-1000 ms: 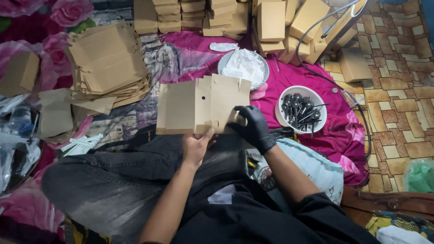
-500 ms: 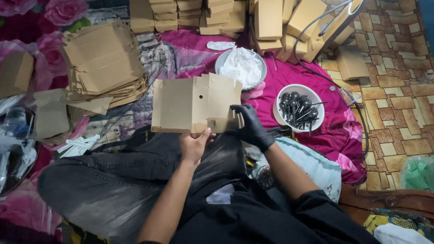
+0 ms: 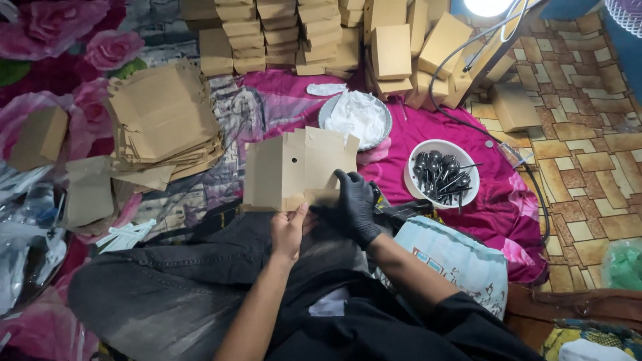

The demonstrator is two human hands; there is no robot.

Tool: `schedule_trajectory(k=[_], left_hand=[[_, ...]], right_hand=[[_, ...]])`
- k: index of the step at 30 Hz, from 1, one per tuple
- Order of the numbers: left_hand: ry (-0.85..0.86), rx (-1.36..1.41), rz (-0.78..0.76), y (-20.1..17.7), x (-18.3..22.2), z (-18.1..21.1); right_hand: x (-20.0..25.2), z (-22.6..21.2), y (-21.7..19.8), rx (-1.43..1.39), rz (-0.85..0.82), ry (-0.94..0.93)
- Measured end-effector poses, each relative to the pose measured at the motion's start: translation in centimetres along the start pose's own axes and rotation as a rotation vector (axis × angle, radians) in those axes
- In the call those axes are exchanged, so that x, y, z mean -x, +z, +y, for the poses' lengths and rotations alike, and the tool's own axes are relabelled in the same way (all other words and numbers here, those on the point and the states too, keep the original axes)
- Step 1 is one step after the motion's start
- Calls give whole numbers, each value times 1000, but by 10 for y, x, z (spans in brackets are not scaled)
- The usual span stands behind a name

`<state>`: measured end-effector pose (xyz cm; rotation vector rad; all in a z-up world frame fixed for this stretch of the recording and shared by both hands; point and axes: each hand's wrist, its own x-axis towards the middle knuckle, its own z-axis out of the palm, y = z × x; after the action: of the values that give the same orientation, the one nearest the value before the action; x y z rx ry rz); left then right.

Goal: Assembling small cardboard boxes and placing plastic-wrapped cutlery sets inside them.

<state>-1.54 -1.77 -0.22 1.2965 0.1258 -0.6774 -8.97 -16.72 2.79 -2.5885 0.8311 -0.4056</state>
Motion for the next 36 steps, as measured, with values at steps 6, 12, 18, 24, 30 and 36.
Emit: schedule_trajectory(k=[6, 12, 18, 24, 30, 36], left_hand=[[-42, 5, 3, -1, -5, -11], [-21, 80, 2, 6, 2, -5], [102, -35, 63, 4, 0, -20], [112, -109, 70, 16, 14, 4], [138, -106, 46, 20, 19, 7], [100, -38, 9, 14, 15, -1]], right_hand=[[-2, -2, 7, 109, -48, 77], [0, -17, -3, 113, -89, 128], [-4, 13, 14, -92, -109, 78], [-12, 31, 1, -284, -145, -5], [-23, 51, -19, -321, -255, -139], [-22, 60, -23, -521, -261, -170]])
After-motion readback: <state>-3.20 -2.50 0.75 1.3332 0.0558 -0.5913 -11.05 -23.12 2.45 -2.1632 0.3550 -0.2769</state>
